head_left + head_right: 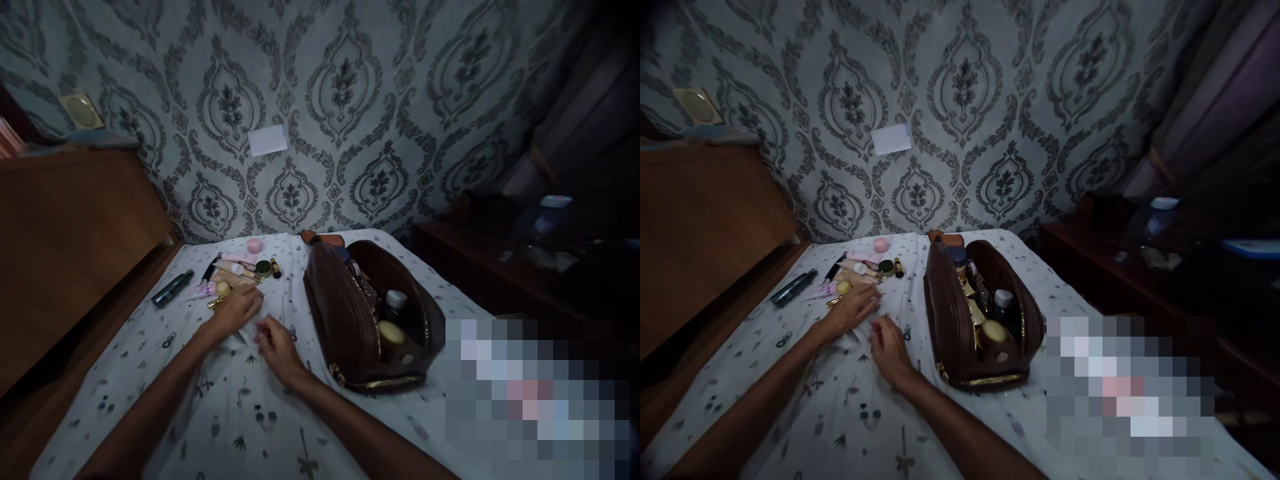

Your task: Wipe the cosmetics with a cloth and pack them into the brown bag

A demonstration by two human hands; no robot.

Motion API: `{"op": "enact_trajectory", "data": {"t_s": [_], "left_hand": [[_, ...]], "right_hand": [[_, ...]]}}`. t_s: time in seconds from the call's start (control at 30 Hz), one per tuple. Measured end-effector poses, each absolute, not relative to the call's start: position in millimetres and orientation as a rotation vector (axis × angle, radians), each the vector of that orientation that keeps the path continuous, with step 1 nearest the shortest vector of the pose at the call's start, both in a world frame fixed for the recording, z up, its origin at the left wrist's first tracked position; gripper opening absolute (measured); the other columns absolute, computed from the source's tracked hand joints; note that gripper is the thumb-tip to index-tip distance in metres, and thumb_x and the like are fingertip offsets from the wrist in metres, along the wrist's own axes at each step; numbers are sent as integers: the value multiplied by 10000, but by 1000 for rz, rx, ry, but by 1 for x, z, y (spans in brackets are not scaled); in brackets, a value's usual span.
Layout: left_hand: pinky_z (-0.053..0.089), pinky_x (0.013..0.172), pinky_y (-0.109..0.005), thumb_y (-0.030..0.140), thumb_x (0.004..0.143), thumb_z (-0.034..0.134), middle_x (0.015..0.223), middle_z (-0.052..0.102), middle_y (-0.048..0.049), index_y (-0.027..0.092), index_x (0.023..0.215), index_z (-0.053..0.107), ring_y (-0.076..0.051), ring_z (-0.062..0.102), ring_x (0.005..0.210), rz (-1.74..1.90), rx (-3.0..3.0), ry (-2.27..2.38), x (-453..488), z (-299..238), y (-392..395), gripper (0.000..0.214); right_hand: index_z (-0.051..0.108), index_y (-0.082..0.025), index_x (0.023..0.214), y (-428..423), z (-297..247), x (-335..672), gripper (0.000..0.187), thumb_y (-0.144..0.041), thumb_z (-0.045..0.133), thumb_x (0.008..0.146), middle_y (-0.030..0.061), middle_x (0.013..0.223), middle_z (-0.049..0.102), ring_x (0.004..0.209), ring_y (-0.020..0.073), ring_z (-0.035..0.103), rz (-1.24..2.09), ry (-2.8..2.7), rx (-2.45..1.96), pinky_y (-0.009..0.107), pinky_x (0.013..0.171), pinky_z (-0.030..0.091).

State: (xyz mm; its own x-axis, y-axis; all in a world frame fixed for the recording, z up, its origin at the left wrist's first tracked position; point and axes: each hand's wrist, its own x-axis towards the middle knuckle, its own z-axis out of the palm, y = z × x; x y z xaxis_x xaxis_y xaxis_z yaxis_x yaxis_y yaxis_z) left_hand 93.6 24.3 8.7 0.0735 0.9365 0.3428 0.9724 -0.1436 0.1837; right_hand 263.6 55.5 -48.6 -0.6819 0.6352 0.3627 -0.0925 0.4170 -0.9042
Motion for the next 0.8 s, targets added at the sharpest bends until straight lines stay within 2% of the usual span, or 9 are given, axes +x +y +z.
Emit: {"op": "enact_trajectory", "data": {"t_s": [0.1,0.17,0.27,0.33,0.43,0.57,0.67,0.8], "left_hand": [[413,1038,-430,328,984,437,1026,685,-85,217,1091,665,-232,604,1076,-414,-2395,-1923,103,2,1,275],[363,1106,-467,338,978,460,1133,686,-90,233,1183,637,-237,588,1166,-421,-2421,-1893,108,-7,-15,290],[369,1114,-487,350,967,484,1311,617,-119,234,1295,572,-258,551,1245,-461,-2382,-1862,113,-19,-35,358],[408,1082,-475,334,965,483,1329,601,-121,233,1294,569,-264,561,1225,-500,-2329,-1874,114,-26,-41,355],[483,972,-421,299,970,451,1151,664,-111,218,1169,626,-242,616,1068,-521,-2202,-1918,114,-32,-40,277],[496,707,-289,310,975,402,766,633,-58,205,797,625,-184,610,740,-452,-2050,-1980,110,-36,-32,304],[432,596,-239,350,952,442,650,598,-32,212,667,557,-154,571,610,-517,-1999,-2078,110,-33,-31,337],[395,583,-241,357,914,464,581,566,-4,211,603,518,-139,537,550,-800,-1914,-2216,114,-15,-31,348]], "right_hand": [[508,-215,851,58,-51,262,113,-135,434,821,-18,710,602,596,139,583,1454,-1850,-545,251,564,480],[501,-214,822,60,-51,261,75,-165,446,808,-19,699,592,579,136,580,1483,-1780,-584,243,537,469],[503,-211,817,60,-51,260,67,-191,446,790,-18,693,585,593,140,598,1518,-1701,-602,240,528,466],[508,-211,824,60,-51,259,72,-204,450,782,-23,669,584,598,144,606,1533,-1671,-603,235,522,461],[512,-212,828,59,-51,259,73,-222,462,777,-25,652,588,571,145,599,1546,-1653,-606,234,501,449],[508,-215,816,58,-49,260,80,-200,454,759,-30,648,583,549,140,592,1542,-1660,-620,233,493,441],[507,-215,805,59,-49,260,87,-185,442,755,-26,651,585,552,138,587,1521,-1690,-620,233,502,438],[515,-213,818,59,-49,260,103,-182,435,760,-19,659,590,565,148,586,1517,-1735,-599,243,506,436]]}}
